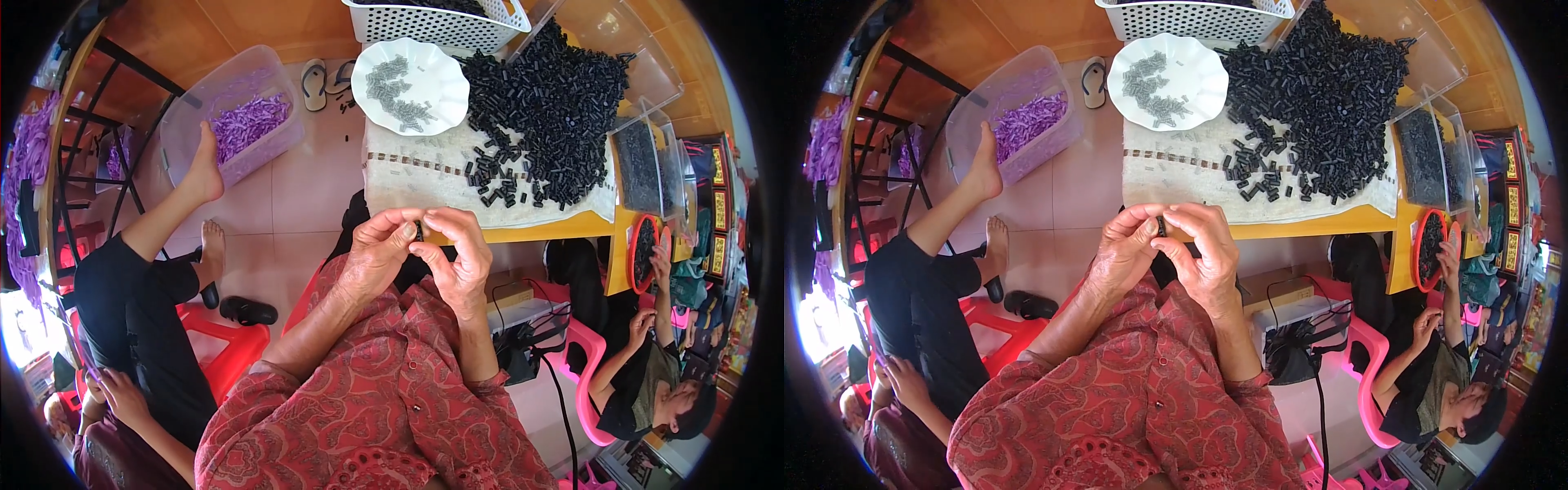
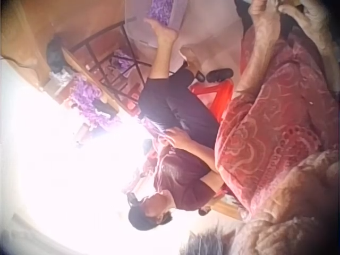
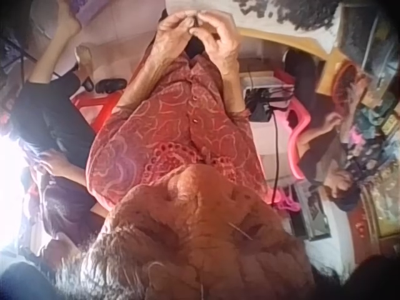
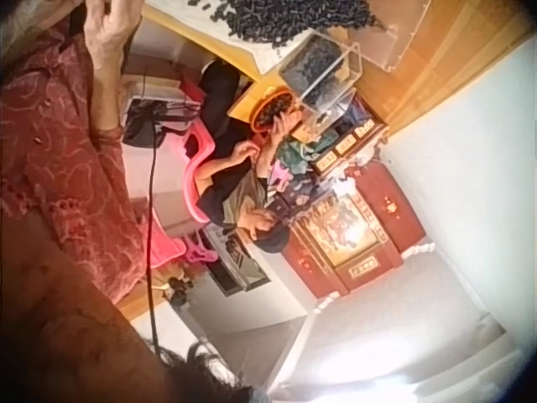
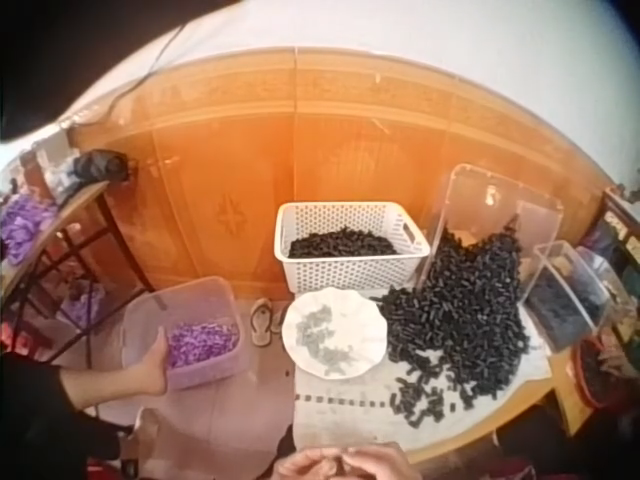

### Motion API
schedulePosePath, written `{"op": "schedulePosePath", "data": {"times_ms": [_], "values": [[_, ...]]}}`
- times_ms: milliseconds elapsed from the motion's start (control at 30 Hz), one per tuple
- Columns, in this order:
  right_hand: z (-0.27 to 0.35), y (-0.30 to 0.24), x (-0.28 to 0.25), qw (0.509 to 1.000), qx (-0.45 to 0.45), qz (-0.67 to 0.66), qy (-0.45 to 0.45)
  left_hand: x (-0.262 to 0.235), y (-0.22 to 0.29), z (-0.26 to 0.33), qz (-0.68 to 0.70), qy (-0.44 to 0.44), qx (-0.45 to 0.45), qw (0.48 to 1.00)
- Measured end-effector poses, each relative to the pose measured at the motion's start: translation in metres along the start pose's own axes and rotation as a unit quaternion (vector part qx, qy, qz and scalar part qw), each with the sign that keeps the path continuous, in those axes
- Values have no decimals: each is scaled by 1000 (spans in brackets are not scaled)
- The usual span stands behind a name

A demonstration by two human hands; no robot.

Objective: The person is manually assembling small components by inserting metal pins into black plastic parts.

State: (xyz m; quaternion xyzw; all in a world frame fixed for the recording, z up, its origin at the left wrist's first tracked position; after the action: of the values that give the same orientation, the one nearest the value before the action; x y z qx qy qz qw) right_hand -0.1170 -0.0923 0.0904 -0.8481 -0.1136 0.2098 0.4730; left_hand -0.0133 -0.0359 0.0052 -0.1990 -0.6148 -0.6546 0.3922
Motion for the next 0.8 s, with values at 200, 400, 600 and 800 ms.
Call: {"op": "schedulePosePath", "data": {"times_ms": [200, 400, 600, 800], "values": [[1, 4, 4, 999, 19, -7, -39, 3, 5, -1, 9, -2, 4, 1000], [5, 9, 5, 998, 24, -33, -39, -1, 1, -1, -3, -7, 19, 1000], [8, 9, 5, 996, 57, -70, -11, -2, -2, -1, 14, -12, 19, 1000], [8, 12, 5, 996, 57, -74, -11, 5, 1, 0, 51, -17, 10, 998]]}}
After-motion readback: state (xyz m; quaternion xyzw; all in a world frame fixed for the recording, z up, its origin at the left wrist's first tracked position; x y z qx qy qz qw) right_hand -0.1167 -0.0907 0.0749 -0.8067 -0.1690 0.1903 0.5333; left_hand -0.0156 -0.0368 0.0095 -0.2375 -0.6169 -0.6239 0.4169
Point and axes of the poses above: each hand's wrist, its own z-axis away from the middle knuckle, its own x-axis out of the palm, y = z × x, the point moved 5 cm from there along -z, towards the middle knuckle, and after that the axes turned 11 degrees about -z, right-handed, at the moved point
